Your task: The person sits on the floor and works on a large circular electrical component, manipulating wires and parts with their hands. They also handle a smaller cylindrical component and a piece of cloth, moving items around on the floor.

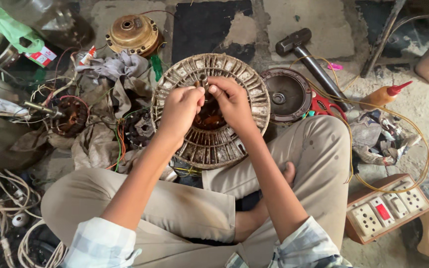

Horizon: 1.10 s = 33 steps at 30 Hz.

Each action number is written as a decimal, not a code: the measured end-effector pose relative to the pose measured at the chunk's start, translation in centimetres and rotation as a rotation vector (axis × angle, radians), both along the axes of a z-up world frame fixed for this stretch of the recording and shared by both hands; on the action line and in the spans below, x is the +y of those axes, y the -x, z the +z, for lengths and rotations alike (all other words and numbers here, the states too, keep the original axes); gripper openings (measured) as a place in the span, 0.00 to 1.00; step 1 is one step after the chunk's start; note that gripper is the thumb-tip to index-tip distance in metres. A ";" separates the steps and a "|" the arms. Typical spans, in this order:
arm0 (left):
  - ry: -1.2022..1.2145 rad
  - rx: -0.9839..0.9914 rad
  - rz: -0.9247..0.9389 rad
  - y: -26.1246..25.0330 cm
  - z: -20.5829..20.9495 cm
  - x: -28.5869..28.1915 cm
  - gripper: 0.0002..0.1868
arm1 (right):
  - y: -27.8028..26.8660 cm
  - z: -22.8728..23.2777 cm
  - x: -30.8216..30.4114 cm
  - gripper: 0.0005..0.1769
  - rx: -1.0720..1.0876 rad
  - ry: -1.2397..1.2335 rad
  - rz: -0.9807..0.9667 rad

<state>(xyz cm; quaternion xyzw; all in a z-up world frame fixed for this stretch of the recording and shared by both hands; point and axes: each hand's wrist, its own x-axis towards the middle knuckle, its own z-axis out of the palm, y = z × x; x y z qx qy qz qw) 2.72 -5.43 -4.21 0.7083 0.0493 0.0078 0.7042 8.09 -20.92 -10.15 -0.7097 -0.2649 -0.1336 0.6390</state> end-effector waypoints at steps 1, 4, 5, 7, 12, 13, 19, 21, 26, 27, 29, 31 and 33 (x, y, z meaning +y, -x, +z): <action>0.022 -0.008 0.025 0.3 -0.2 -0.2 0.17 | 0.1 0.1 0.1 0.11 0.006 0.011 -0.004; 0.087 -0.046 0.079 0.6 -0.4 -1.0 0.17 | -0.1 0.4 -0.1 0.11 0.007 0.038 -0.010; 0.106 -0.056 0.087 0.8 -0.4 -1.2 0.17 | 0.0 0.3 -0.1 0.11 0.007 0.041 -0.005; 0.079 -0.035 0.079 1.0 0.2 -1.3 0.17 | 0.0 0.1 -0.1 0.11 0.015 0.030 0.011; -0.294 -0.025 -0.048 0.7 3.2 0.8 0.20 | -1.0 -0.9 -0.3 0.12 0.021 0.025 0.020; -0.259 -0.076 0.015 1.2 3.6 1.5 0.18 | -1.1 -1.1 -0.2 0.12 0.044 0.022 0.021; -0.719 -0.237 0.188 5.8 2.8 1.2 0.11 | -1.2 -1.7 -0.3 0.13 0.089 0.010 0.018; -0.922 -0.272 0.211 6.1 1.7 0.0 0.15 | -1.2 -1.1 -0.4 0.14 0.122 -0.008 0.049; -0.781 -0.208 0.151 5.1 0.7 1.2 0.09 | 0.4 2.3 -1.4 0.19 0.060 0.108 0.183; -0.757 -0.178 0.134 5.2 0.6 1.8 0.08 | 0.6 2.8 -1.4 0.23 0.010 0.145 0.218; -0.910 -0.223 0.102 5.7 0.6 2.8 0.06 | 0.5 3.3 -1.1 0.22 -0.006 0.210 0.178; -0.993 -0.219 0.107 6.7 0.7 2.9 0.07 | 0.5 3.3 -1.1 0.23 -0.023 0.227 0.161; -1.014 -0.170 0.153 8.5 1.4 3.0 0.08 | 0.4 3.2 -0.9 0.23 -0.048 0.191 0.167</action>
